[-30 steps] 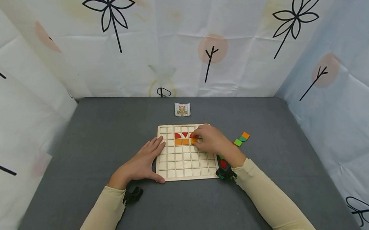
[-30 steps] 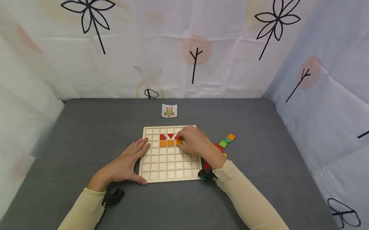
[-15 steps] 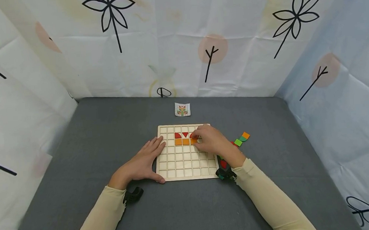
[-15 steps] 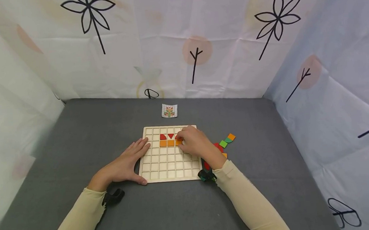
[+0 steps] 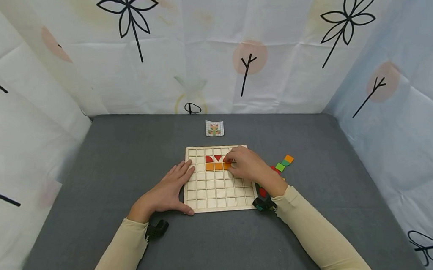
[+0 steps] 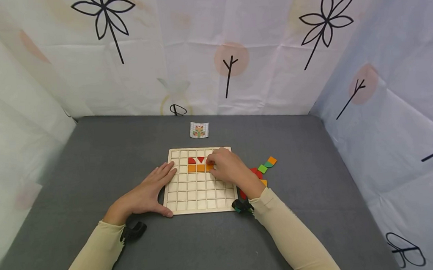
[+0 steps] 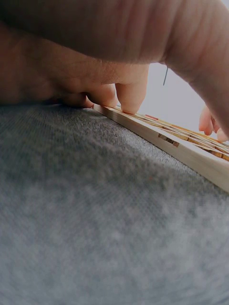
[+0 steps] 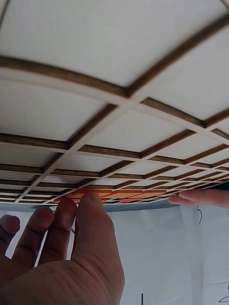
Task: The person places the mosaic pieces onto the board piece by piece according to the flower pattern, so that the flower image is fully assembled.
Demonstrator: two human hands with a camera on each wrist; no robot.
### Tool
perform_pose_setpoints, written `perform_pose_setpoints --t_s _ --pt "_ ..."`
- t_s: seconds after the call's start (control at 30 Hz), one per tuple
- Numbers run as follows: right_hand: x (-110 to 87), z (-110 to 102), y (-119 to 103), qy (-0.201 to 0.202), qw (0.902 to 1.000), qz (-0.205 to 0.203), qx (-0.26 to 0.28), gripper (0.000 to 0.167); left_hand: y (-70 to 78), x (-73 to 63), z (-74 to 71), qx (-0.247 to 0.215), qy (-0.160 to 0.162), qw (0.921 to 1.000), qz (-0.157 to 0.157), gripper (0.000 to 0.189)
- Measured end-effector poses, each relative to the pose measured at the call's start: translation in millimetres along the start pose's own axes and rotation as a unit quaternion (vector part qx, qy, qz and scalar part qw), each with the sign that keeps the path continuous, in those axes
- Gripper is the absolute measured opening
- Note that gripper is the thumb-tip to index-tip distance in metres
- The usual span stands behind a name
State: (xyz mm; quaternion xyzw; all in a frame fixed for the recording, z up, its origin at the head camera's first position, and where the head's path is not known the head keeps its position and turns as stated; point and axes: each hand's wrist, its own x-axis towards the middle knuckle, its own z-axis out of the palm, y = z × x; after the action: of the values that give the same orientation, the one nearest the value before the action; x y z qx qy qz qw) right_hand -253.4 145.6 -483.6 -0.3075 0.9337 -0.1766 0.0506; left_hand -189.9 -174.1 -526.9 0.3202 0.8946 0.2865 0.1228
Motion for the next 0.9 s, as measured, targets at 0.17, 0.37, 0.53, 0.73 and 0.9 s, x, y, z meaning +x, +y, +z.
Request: perform_pose_setpoints --t_s 0.17,0.37,0.53,0.73,0.9 --pt "-1.7 -3 1 0.001 1.0 -0.001 0.005 0.023 -0.3 0.6 0.3 0.003 0.0 1.0 0.002 0.14" --pt "-5.9 -6 5 0.006 0.9999 -0.003 0.013 0.022 -1.2 0.9 1.2 0.007 0.001 1.0 0.003 0.14" --pt "-11.6 -9 8 0.011 0.9997 0.01 0.019 0.02 -1.9 0.7 2.3 0.001 0.001 1.0 0.003 0.14" --pt "-24.2 -20 13 0.022 0.999 0.032 0.024 0.02 -1.8 0.7 2.3 0.002 0.001 1.0 0.005 0.14" --pt "-33.4 -28 21 0.033 0.9978 0.049 0.029 0.023 -1.6 0.1 1.5 0.008 0.003 1.0 0.002 0.14"
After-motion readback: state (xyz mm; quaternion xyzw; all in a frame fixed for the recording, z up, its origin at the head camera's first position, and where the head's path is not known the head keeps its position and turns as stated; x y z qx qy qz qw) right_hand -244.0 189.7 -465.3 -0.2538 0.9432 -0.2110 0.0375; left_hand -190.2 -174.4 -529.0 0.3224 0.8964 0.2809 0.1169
